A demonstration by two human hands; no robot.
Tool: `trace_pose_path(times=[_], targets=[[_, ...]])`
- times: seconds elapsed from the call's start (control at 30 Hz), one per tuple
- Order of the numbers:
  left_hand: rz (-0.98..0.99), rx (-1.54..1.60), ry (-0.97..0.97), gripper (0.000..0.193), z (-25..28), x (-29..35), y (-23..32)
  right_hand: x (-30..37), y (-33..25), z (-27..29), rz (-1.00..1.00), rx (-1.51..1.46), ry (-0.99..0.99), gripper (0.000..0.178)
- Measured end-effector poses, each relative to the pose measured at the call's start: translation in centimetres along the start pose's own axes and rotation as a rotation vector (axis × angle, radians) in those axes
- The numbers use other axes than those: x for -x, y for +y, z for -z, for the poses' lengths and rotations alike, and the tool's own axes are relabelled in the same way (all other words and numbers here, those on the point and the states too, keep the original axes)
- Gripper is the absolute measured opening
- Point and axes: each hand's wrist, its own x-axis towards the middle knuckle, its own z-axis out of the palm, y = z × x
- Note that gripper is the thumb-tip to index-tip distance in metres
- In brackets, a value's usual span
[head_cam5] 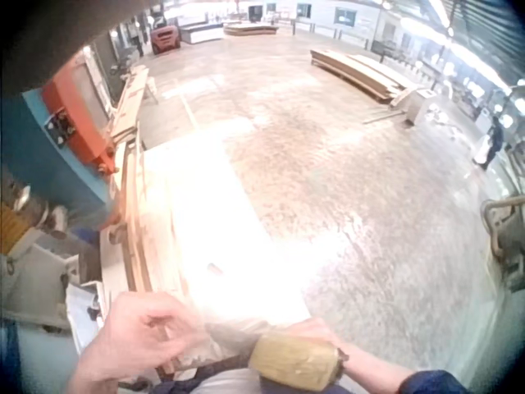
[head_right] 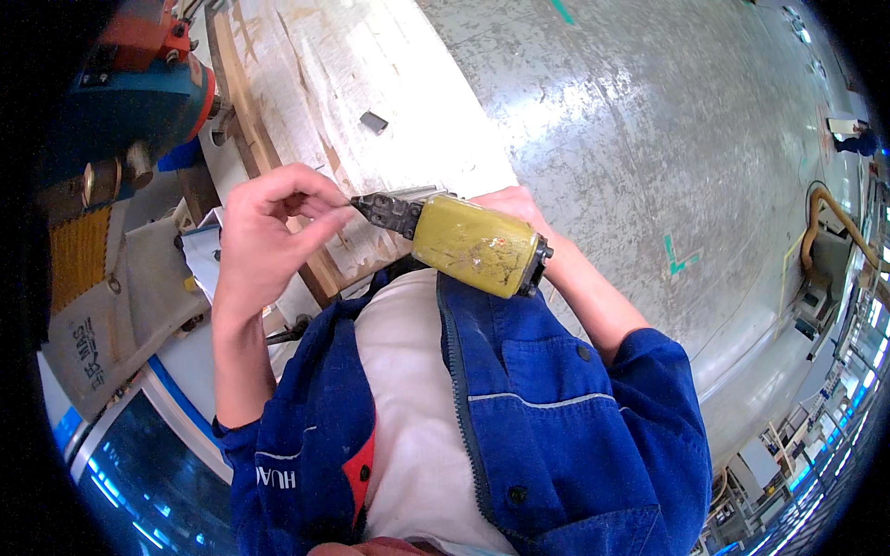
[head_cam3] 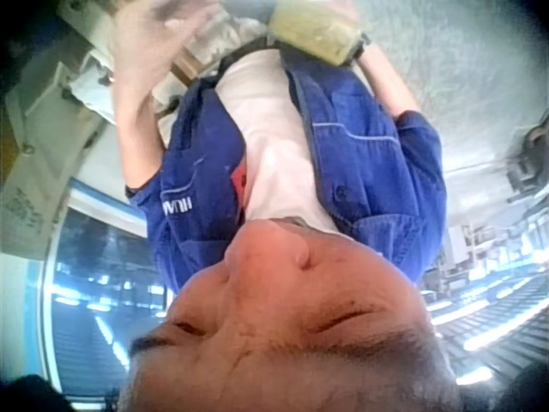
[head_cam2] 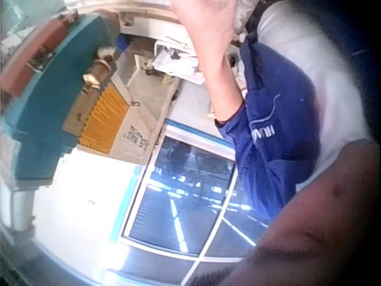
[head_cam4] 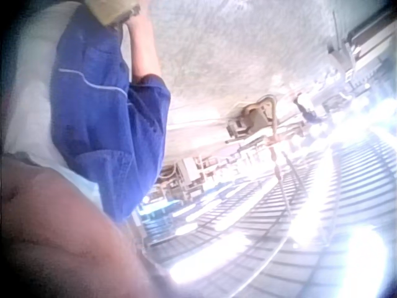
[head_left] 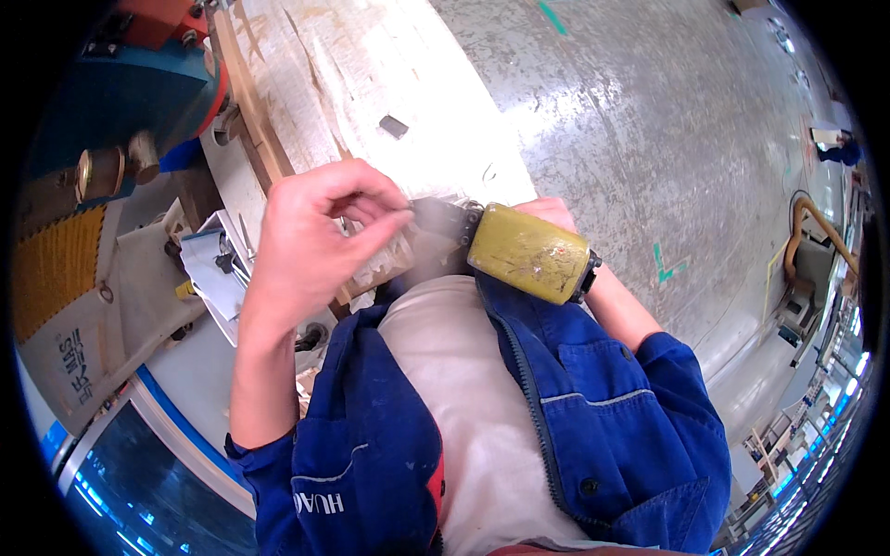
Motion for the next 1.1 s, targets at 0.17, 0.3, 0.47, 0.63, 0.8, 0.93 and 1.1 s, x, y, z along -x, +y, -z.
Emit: trace_pose_path(times=[0.17, 0.3, 0.47, 0.63, 0.8, 0.93, 1.1], targets=[[0.026, -0.215, -0.089, 0.012, -1.0, -1.3, 1.6, 0.0, -0.6, -0.1, -0.047, -0.003, -0.044, 0.015], [0.076, -0.283, -0.152, 0.011, -1.0, -1.9, 1.6, -0.2, -1.0, -0.1, -0.037, -0.048, -0.042, 0.028], [0.109, -0.276, -0.167, 0.010, -1.2, -2.2, 1.6, -0.3, -1.1, -0.2, -0.009, -0.075, -0.001, 0.029], [0.146, -0.235, -0.172, 0.010, -1.1, -2.5, 1.5, -0.1, -0.8, -0.2, -0.029, -0.093, -0.010, 0.028], [0.167, -0.159, -0.228, 0.011, -0.8, -2.7, 0.9, -0.1, -0.6, -0.5, -0.029, -0.057, -0.005, 0.027], [0.133, -0.106, -0.256, 0.012, -0.6, -3.0, 0.4, -0.1, -0.8, -0.5, -0.013, -0.058, 0.009, 0.026], [0.141, -0.143, -0.285, 0.013, -0.4, -3.1, 0.6, -0.2, -0.8, -0.4, 0.002, -0.050, 0.001, 0.025]])
